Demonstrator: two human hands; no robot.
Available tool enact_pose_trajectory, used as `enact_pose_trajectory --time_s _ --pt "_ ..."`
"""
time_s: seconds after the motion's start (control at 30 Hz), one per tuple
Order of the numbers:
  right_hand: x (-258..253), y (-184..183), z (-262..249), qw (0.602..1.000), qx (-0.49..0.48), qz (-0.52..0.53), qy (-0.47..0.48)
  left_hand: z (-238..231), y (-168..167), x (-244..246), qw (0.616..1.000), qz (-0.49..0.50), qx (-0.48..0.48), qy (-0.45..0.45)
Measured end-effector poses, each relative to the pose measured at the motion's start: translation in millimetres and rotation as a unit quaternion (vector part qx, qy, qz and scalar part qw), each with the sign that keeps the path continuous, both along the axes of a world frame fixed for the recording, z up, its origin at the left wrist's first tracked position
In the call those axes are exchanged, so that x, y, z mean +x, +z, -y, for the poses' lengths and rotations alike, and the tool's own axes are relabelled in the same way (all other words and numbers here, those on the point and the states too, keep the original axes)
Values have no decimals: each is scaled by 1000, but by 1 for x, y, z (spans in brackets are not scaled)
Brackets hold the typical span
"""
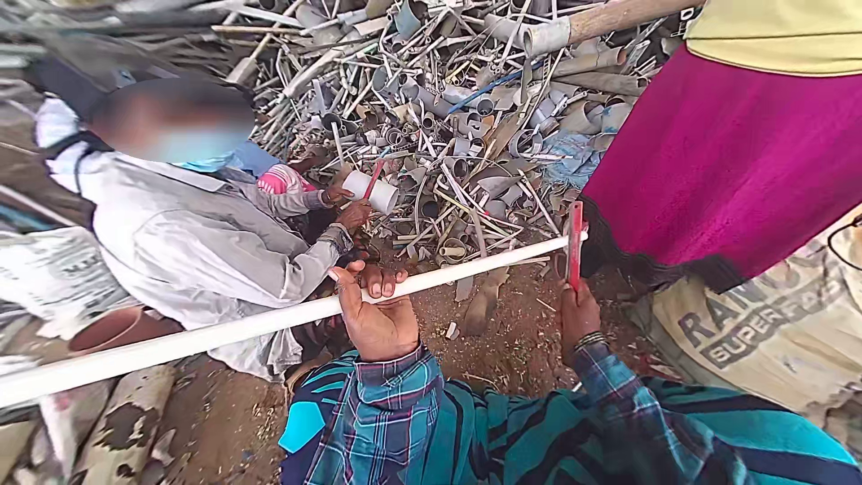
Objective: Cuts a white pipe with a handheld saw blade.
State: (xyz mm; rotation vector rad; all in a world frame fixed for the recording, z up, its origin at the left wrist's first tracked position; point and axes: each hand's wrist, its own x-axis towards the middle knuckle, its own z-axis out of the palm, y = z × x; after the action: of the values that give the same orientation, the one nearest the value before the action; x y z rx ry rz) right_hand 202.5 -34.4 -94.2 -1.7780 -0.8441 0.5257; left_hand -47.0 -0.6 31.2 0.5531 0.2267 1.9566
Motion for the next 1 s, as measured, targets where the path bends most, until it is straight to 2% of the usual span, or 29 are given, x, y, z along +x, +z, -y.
enact_pose_trajectory --time_s 0.1,0.2,0.27,0.33,0.4,0.47,0.5,0.57,0.67,0.77,0.8,0.9,0.93,1.0 --pt "-21 5 11 992 34 99 77 0 -1 10 1000 13 -14 -2" --pt "-73 6 32 941 140 254 174 -1 -4 19 999 17 -34 3" --pt "-80 4 32 931 166 278 171 -2 -2 16 999 7 -36 -6" --pt "-59 -2 22 955 131 235 125 -2 0 10 999 6 -39 -10" --pt "-23 -7 7 991 38 112 64 -4 0 4 999 8 -35 9" --pt "7 -11 -7 999 -33 26 12 -4 0 1 999 -3 -20 28" --pt "11 -11 -7 999 -39 23 10 -4 0 0 999 -8 -10 30" --pt "-10 -3 3 995 -13 73 63 -5 0 0 999 -11 8 29" --pt "-62 10 30 963 65 194 177 -8 -2 3 999 -12 34 36" --pt "-69 5 31 951 117 235 164 -10 0 -4 995 -11 97 18" --pt "-60 0 26 962 104 212 139 -11 -1 -7 993 -1 115 12" --pt "-19 -7 4 996 -24 43 76 -14 -3 -13 986 22 165 19" --pt "-9 -6 -2 996 -61 -7 58 -14 -3 -13 982 21 185 21" --pt "-8 2 -3 993 -95 -38 55 -11 -5 -8 974 12 225 10"
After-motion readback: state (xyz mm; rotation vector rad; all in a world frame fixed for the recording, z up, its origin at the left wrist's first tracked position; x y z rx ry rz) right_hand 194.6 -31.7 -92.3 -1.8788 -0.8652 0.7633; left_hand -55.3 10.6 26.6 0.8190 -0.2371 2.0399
